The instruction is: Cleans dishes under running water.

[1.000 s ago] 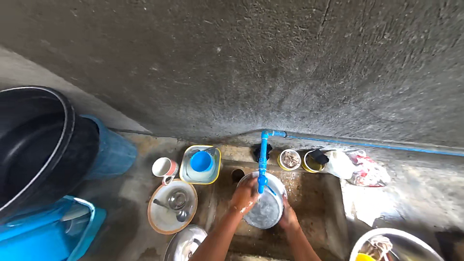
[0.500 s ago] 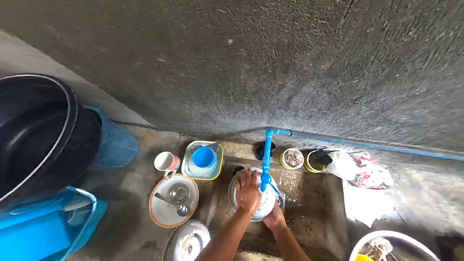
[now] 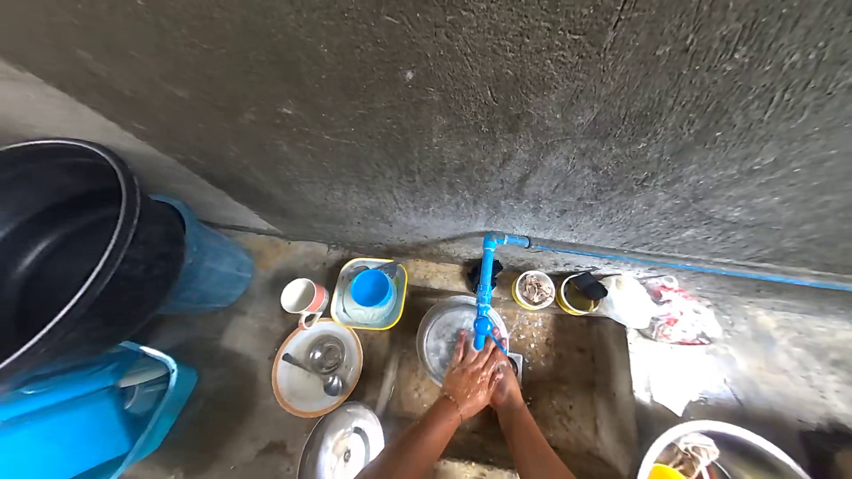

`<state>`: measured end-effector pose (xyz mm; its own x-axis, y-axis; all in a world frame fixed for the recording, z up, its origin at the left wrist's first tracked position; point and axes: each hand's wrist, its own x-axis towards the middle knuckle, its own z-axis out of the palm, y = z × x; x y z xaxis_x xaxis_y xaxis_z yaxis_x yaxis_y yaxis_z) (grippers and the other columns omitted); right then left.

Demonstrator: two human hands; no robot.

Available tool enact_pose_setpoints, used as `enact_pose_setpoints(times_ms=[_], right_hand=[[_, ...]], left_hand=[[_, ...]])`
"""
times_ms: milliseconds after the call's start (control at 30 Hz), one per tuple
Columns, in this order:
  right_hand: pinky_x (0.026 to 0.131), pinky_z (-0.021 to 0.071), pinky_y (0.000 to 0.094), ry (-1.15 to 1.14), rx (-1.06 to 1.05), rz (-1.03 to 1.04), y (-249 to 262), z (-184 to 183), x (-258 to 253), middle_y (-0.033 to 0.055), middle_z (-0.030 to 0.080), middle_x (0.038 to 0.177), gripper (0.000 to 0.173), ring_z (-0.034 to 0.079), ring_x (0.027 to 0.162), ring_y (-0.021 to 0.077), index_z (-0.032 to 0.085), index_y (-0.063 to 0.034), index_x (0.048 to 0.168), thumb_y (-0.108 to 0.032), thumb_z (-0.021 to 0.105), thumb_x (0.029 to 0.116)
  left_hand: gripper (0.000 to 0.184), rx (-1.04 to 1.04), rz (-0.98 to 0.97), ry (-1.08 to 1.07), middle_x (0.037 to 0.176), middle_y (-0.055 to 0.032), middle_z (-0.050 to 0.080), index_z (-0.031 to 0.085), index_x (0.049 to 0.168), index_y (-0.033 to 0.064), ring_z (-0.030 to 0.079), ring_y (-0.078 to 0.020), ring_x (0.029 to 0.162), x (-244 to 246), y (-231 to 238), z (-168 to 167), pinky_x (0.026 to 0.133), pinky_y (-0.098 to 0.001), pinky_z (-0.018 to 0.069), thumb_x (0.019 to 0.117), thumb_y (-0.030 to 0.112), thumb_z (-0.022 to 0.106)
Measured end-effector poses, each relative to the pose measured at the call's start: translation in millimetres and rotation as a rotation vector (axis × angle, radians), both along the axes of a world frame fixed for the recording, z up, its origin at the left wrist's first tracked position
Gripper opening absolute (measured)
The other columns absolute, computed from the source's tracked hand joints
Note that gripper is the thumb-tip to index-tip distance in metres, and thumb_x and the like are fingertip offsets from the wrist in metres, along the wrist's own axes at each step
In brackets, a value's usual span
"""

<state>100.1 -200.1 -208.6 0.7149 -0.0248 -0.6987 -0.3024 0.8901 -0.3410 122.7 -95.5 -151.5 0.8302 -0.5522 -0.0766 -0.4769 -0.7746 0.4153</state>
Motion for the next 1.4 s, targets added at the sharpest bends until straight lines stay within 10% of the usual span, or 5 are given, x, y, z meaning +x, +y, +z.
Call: enact_pose_setpoints(times_ms=[500,1000,1133,1300,1400], right_hand=[[0.096,0.0554,0.0493,0.149,-0.022,0.037,-5,-3,-5,0.0141,0.064,0.132,0.059,0.065,0.117,0.0258,0.045,-0.0125,0.147,-0.054,0.028,0.1094],[0.085,0.0588,0.0441,0.2,0.004,0.018,2,3,-4,0.0128,0.069,0.113,0.053,0.069,0.101,0.0228,0.053,-0.0101,0.135,-0.049,0.028,0.1105],[0.099,0.0533,0.0513,0.217,-0.016,0.014,1,3,-4,0.0157,0.061,0.135,0.056,0.062,0.121,0.0277,0.045,-0.0119,0.148,-0.051,0.029,0.11],[0.083,0.0585,0.0437,0.195,0.007,0.02,0,-6,-7,0.0136,0.068,0.112,0.053,0.069,0.099,0.023,0.052,-0.0089,0.135,-0.048,0.027,0.1107],[0.098,0.0541,0.0504,0.202,-0.005,0.002,1,-1,-7,0.0151,0.063,0.132,0.055,0.064,0.119,0.0272,0.047,-0.0114,0.145,-0.05,0.03,0.1101]], left_hand=[[0.066,0.004,0.251,0.066,0.164,-0.0244,0.03,0.05,0.152,0.0153,0.018,-0.0528,0.152,22,38,3,0.114,-0.0798,0.0089,0.0962,0.049,0.059],[0.055,0.036,-0.126,0.071,0.164,-0.0101,0.037,0.05,0.153,0.0255,0.022,-0.0344,0.156,26,29,5,0.123,-0.0674,0.0043,0.1036,0.05,0.047],[0.067,0.102,0.388,0.088,0.163,-0.0235,0.033,0.041,0.157,0.0116,0.025,-0.0468,0.152,39,24,9,0.119,-0.0725,0.0104,0.1012,0.048,0.044],[0.06,0.055,-0.067,0.104,0.164,-0.0099,0.037,0.048,0.154,0.0274,0.023,-0.0374,0.155,18,30,6,0.122,-0.0688,0.0074,0.1001,0.054,0.053],[0.072,0.07,0.271,0.168,0.167,-0.0207,0.025,0.04,0.158,0.0133,0.016,-0.0456,0.155,36,29,13,0.121,-0.0701,0.0084,0.0967,0.048,0.057]])
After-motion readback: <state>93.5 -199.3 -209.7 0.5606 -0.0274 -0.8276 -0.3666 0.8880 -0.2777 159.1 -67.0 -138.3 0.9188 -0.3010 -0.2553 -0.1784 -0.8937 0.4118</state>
